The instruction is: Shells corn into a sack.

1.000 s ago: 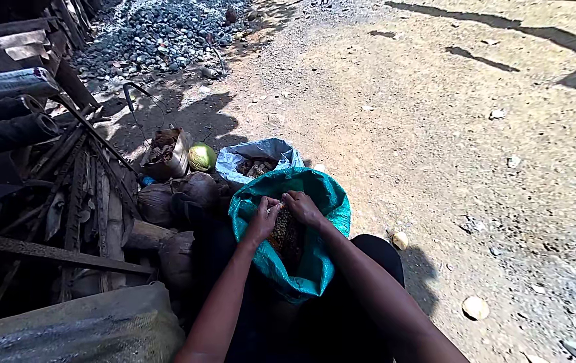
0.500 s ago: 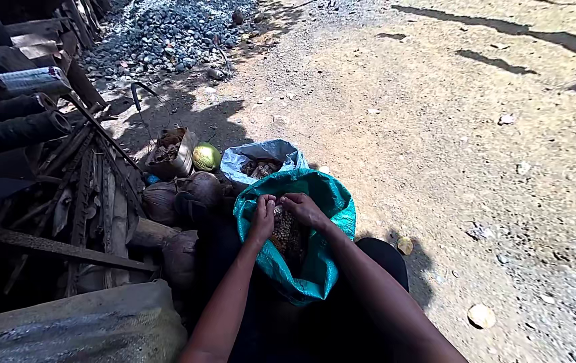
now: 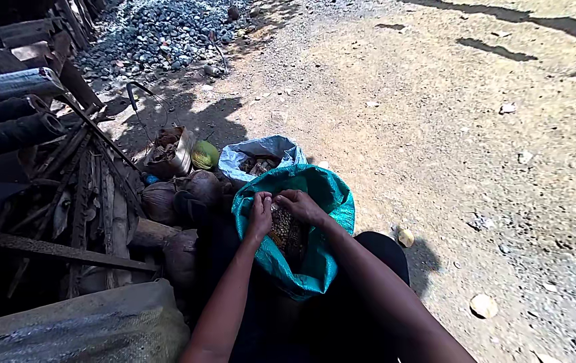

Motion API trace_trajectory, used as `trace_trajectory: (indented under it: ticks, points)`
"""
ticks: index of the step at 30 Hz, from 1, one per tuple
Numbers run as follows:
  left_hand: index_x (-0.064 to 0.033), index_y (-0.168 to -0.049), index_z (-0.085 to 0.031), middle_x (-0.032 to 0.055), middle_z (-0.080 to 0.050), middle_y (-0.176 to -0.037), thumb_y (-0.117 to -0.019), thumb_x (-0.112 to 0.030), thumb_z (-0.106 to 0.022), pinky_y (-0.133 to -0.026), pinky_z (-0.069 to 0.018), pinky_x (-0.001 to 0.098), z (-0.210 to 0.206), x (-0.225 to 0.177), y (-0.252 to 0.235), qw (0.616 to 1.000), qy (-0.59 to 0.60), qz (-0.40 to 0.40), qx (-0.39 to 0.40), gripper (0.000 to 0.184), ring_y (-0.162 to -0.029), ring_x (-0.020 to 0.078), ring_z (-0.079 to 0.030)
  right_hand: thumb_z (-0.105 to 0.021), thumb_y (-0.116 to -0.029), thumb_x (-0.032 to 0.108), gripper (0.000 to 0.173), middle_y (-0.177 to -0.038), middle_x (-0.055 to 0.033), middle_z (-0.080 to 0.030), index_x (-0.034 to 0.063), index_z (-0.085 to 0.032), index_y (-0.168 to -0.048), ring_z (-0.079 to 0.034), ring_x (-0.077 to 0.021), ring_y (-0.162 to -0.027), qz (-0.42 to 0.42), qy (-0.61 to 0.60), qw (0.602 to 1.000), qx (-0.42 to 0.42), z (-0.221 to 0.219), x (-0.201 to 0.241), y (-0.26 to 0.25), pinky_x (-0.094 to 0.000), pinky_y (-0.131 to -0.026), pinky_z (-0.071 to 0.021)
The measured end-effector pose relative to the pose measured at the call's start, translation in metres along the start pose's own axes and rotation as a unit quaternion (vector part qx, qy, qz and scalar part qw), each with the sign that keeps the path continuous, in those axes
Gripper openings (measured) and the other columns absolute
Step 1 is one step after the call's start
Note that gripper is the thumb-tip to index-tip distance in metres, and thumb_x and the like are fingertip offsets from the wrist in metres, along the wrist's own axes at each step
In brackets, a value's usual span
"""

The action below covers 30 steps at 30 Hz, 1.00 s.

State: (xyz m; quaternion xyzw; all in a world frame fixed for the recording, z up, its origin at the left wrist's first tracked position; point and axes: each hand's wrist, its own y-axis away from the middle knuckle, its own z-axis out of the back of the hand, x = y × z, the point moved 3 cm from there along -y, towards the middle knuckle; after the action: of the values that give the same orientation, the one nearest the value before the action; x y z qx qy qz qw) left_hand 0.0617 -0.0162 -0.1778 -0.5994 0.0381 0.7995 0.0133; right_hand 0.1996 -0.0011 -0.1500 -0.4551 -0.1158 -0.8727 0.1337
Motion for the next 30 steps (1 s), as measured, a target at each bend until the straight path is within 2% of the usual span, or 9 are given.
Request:
trace_trajectory:
  ticks: [4,7,11,14,19,24,26,28,30]
  points:
    - [0.0013,-0.135,-0.048,0.0163,-0.059,-0.096,-0.1121,-0.016,-0.037,-0.068,-0.0477,0.0355,0.002,0.0,0.001,1.0,0.002,0.012,0.01,0.031,-0.073,0.0198,-0.055,-0.045,-0.1098,0.017,0.032,-0.109,-0.0178,-0.069,-0.0029,-0.069,-0.116,-0.064,-0.0247,-0.101,0.039,-0.027,0.999,0.021,0.003,-0.01,-0.003,-0.0455,-0.094,-0.0476]
    - [0.0016,-0.133,-0.053,0.018,-0.065,-0.104,-0.1083,-0.016,-0.05,-0.081,-0.0504,0.0419,0.015,-0.019,0.006,0.996,-0.077,-0.026,0.029,0.03,-0.087,0.0243,-0.062,-0.037,-0.1103,0.014,0.035,-0.106,-0.0116,-0.068,-0.0005,-0.066,-0.122,-0.062,-0.0123,-0.087,0.019,-0.103,0.994,-0.008,0.019,-0.011,-0.001,-0.033,-0.081,-0.0519]
    - [0.0014,-0.12,-0.067,0.021,-0.065,-0.118,-0.0951,-0.01,-0.071,-0.093,-0.051,0.0511,0.039,-0.046,0.014,0.968,-0.193,-0.157,0.042,0.028,-0.106,0.0332,-0.064,-0.04,-0.11,0.013,0.033,-0.122,-0.0247,-0.064,-0.0022,-0.061,-0.131,-0.064,-0.0331,-0.107,-0.049,-0.065,0.996,-0.043,0.038,-0.012,0.004,-0.0506,-0.093,-0.0496]
    - [0.0,-0.113,-0.071,0.0172,-0.066,-0.117,-0.0909,-0.004,-0.074,-0.09,-0.0534,0.046,0.054,-0.054,0.01,0.957,-0.201,-0.18,0.106,0.023,-0.103,0.027,-0.065,-0.045,-0.1091,0.013,0.032,-0.126,-0.0276,-0.064,-0.0039,-0.063,-0.129,-0.058,-0.0416,-0.122,-0.075,0.028,0.997,-0.018,0.038,-0.001,0.007,-0.057,-0.107,-0.0396]
    - [-0.0011,-0.105,-0.07,0.0117,-0.066,-0.11,-0.0885,-0.001,-0.075,-0.075,-0.0538,0.0302,0.079,-0.061,-0.014,0.967,-0.13,-0.203,0.081,0.017,-0.087,0.0149,-0.063,-0.047,-0.1085,0.016,0.031,-0.122,-0.0266,-0.066,-0.0008,-0.066,-0.127,-0.06,-0.0435,-0.12,-0.093,0.077,0.993,-0.01,0.034,-0.008,0.001,-0.0616,-0.103,-0.0426]
    - [0.0017,-0.115,-0.068,0.019,-0.065,-0.118,-0.0914,-0.008,-0.074,-0.078,-0.0573,0.0337,0.084,-0.07,-0.09,0.976,-0.108,-0.175,-0.066,0.026,-0.088,0.0197,-0.067,-0.05,-0.1074,0.018,0.029,-0.116,-0.0241,-0.068,0.001,-0.068,-0.123,-0.063,-0.0421,-0.114,-0.113,0.121,0.985,-0.039,0.031,-0.009,-0.001,-0.0623,-0.097,-0.0458]
    - [-0.0004,-0.143,-0.053,0.0288,-0.04,-0.153,-0.0943,-0.016,-0.074,-0.098,-0.0525,0.047,0.08,-0.079,-0.109,0.974,-0.184,-0.118,-0.05,0.055,-0.12,0.0378,-0.061,-0.049,-0.1077,0.018,0.029,-0.119,-0.0233,-0.067,0.0016,-0.067,-0.125,-0.062,-0.0406,-0.116,-0.129,0.126,0.983,-0.023,0.031,-0.007,-0.002,-0.0602,-0.099,-0.0455]
    - [-0.0022,-0.153,-0.042,0.0297,-0.025,-0.162,-0.0969,-0.024,-0.072,-0.106,-0.0459,0.0518,0.071,-0.093,-0.108,0.967,-0.235,-0.091,-0.035,0.067,-0.131,0.0431,-0.052,-0.049,-0.1077,0.019,0.03,-0.119,-0.0237,-0.067,0.0016,-0.066,-0.126,-0.062,-0.0404,-0.116,-0.136,0.127,0.982,-0.024,0.034,-0.009,-0.002,-0.0597,-0.099,-0.0452]
    - [-0.0005,-0.139,-0.056,0.0256,-0.055,-0.14,-0.1003,-0.025,-0.067,-0.096,-0.0526,0.0491,0.059,-0.103,-0.088,0.967,-0.227,-0.118,-0.016,0.047,-0.111,0.0355,-0.065,-0.05,-0.1077,0.019,0.029,-0.116,-0.0243,-0.068,0.0014,-0.067,-0.124,-0.064,-0.0416,-0.113,-0.135,0.12,0.983,-0.042,0.036,-0.01,-0.001,-0.0609,-0.097,-0.0461]
